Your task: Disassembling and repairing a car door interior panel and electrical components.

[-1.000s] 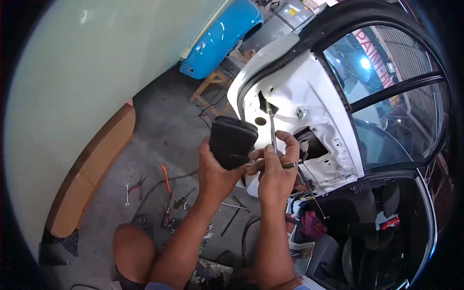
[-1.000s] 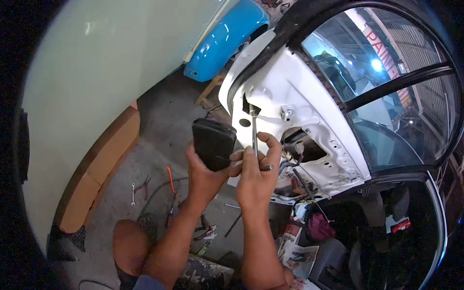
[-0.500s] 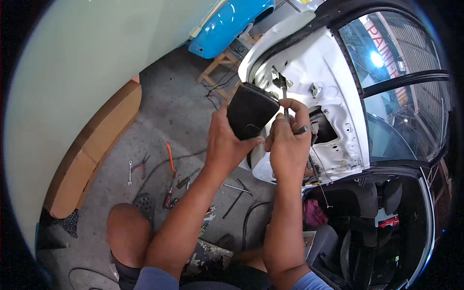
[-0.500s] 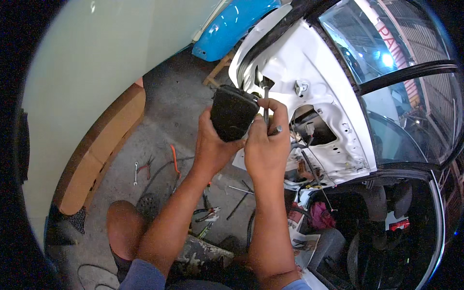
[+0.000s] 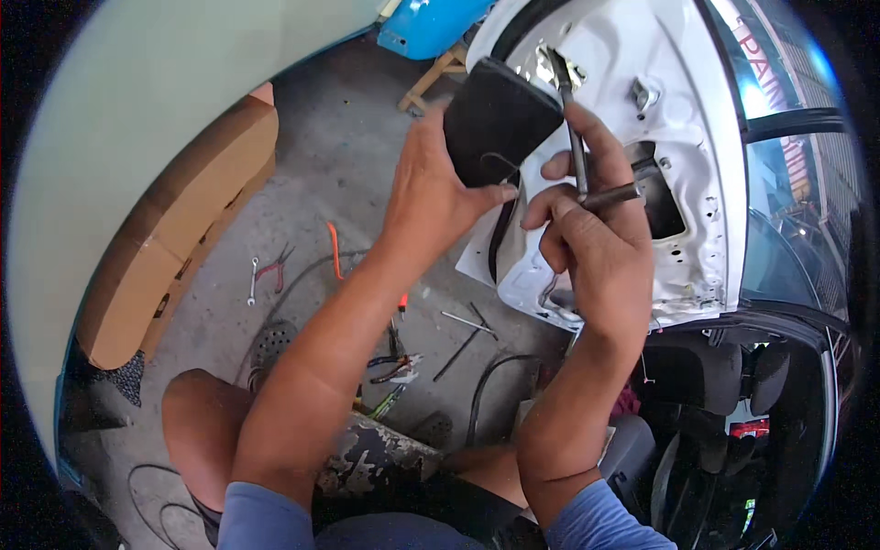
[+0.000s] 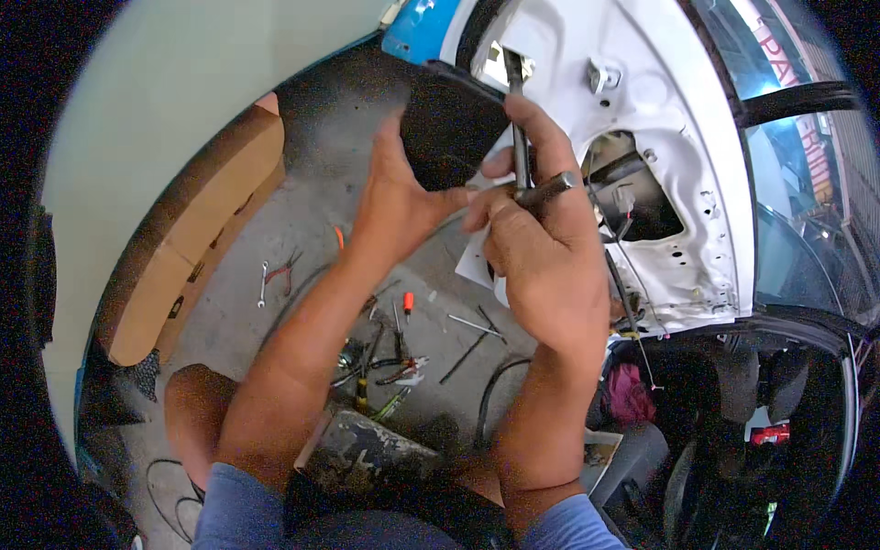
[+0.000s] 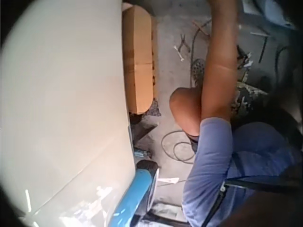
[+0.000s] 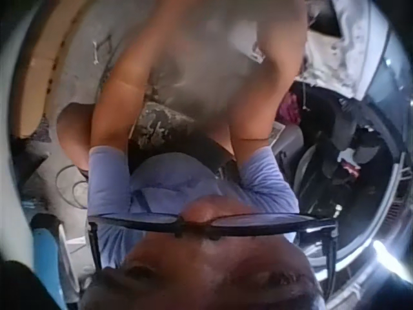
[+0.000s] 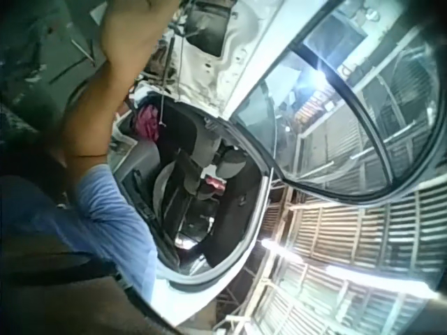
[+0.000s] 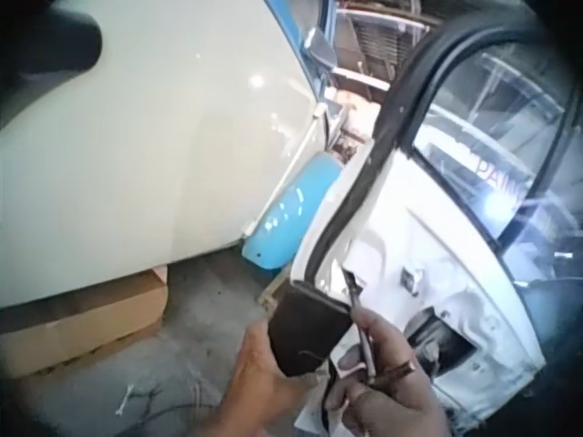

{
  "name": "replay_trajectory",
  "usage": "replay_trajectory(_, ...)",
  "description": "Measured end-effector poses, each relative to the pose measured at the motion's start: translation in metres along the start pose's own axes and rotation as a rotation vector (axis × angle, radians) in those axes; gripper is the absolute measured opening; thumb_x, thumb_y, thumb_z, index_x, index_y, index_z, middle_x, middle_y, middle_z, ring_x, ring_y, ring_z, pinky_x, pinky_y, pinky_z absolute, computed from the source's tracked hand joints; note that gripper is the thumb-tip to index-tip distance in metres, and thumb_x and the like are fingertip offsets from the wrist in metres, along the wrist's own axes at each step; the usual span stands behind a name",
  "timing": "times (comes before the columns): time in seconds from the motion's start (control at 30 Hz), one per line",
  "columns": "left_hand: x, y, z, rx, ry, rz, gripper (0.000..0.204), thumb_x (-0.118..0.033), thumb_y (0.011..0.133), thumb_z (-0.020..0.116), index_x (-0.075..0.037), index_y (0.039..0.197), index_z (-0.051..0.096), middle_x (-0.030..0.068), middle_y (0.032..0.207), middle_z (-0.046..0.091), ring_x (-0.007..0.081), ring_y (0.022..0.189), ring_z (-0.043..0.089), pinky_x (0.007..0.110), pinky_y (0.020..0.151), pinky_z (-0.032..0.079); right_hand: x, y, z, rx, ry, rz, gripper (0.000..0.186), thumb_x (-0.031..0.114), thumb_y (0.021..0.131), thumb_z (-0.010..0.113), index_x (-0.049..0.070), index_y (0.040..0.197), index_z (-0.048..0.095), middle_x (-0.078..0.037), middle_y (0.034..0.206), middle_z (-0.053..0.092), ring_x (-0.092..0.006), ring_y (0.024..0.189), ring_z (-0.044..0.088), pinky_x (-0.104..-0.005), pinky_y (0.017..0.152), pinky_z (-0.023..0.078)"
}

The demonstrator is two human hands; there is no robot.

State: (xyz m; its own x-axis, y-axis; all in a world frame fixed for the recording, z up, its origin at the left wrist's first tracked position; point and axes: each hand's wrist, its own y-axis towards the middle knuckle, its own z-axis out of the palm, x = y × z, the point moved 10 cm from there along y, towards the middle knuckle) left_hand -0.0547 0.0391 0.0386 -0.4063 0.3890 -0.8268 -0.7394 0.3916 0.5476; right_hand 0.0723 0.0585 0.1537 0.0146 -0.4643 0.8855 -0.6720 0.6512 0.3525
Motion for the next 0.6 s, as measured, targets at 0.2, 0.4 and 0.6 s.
replay_trajectory(0.2, 0.001, 0.004, 0.003, -0.030, -0.032, 0.009, 0.095, -0.015, 0.064, 0.090, -0.002, 0.144, 0.041, 0.0217, 0.125, 0.057, 0.0377, 0.113, 0.059, 0.043, 0.101, 0.047, -0.007, 0.000, -0.004, 0.112, -0.055, -0.118, 0.054, -0.008, 0.094, 0.052, -0.001, 0.146, 0.042, -0.016, 0.102, 0.065, -0.0188, 0.081, 0.069, -0.0164, 0.048, 0.037)
replay_trajectory(0.4, -0.012, 0.006, 0.000, -0.031, -0.089, 0.124, 0.096, -0.016, 0.063, 0.090, -0.004, 0.145, 0.041, 0.0203, 0.130, 0.056, 0.0363, 0.116, 0.058, 0.042, 0.102, 0.047, 0.002, -0.006, -0.007, 0.010, -0.165, -0.182, 0.051, -0.005, 0.095, 0.060, -0.004, 0.143, 0.045, -0.022, 0.107, 0.071, -0.0222, 0.086, 0.073, -0.0155, 0.051, 0.041)
replay_trajectory(0.6, 0.006, 0.002, 0.002, -0.060, 0.008, 0.052, 0.097, -0.016, 0.062, 0.090, -0.005, 0.145, 0.042, 0.0194, 0.131, 0.056, 0.0363, 0.115, 0.059, 0.043, 0.101, 0.047, 0.008, -0.015, -0.013, -0.132, -0.269, -0.345, 0.043, -0.002, 0.095, 0.064, -0.005, 0.136, 0.053, -0.022, 0.101, 0.074, -0.0209, 0.079, 0.073, -0.0165, 0.054, 0.044)
